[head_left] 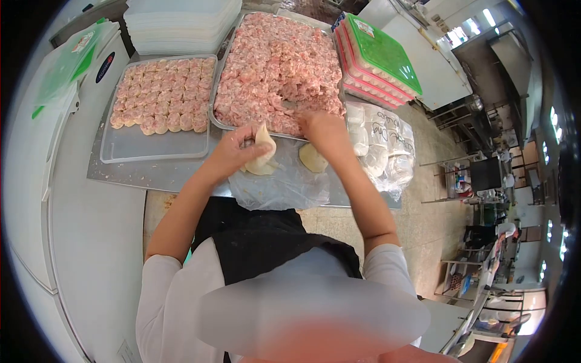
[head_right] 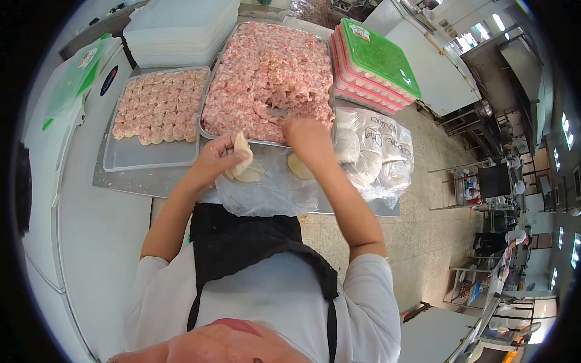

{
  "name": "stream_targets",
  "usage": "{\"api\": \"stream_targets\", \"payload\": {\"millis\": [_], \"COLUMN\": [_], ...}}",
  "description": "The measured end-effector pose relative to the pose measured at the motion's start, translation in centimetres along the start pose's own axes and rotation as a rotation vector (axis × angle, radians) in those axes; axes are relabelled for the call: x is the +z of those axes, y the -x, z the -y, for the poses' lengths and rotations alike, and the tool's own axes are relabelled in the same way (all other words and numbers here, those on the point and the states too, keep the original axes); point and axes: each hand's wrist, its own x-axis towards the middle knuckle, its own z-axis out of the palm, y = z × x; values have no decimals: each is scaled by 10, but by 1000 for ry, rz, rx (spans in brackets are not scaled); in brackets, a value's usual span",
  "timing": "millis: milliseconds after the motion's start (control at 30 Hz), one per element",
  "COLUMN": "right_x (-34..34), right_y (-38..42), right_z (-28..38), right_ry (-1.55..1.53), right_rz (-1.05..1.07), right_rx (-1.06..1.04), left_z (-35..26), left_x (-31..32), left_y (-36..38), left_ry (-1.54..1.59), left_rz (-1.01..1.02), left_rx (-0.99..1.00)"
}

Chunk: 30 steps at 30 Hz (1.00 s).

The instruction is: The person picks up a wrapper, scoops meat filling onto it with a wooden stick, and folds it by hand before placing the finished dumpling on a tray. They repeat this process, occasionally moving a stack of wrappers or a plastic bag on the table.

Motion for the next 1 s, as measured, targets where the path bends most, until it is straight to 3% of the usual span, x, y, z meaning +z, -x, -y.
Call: {"api": "stream_targets", "payload": {"millis": [33, 100, 167, 233, 467, 533, 667, 733, 767, 867, 933, 1000], "right_x": [7, 14, 16, 24, 7, 9, 0, -5, -6, -4, -5, -5], "right_y": [3, 5, 10, 11, 26, 28, 32, 31, 30, 30, 30, 29], "right_z": [3, 1, -12, -21, -34, -37, -30, -25, -24, -24, -22, -19], "right_ry": [-78, -156, -483, -615, -1340, -1405, -1506, -1526, -1546, -1553, -1545, -1536], "right_rz": [-93, -184, -181, -155, -10, -68, -228, -234, -239, -235, -221, -207], "right_rx": [4, 5, 35, 97, 298, 338, 320, 316, 312, 272, 273, 272], "left_z": [-2, -10, -13, -16, -28, -29, -39, -36, -31, -17, -11, -8], "left_x": [-1, -4, -5, -2, 30, 34, 56, 68, 69, 68, 63, 66], "left_y": [0, -1, -5, -13, -49, -61, -72, -73, -74, -79, -79, -81], "left_ry": [-338, -419, -499, 148, 394, 731, 832, 456, 456, 631, 902, 909], "left_rz": [43, 55, 67, 15, 7, -30, 58, -107, -106, -44, 119, 68], "left_rx": [180, 146, 108, -96, -80, -131, -76, -64, -65, 8, -44, -47]}}
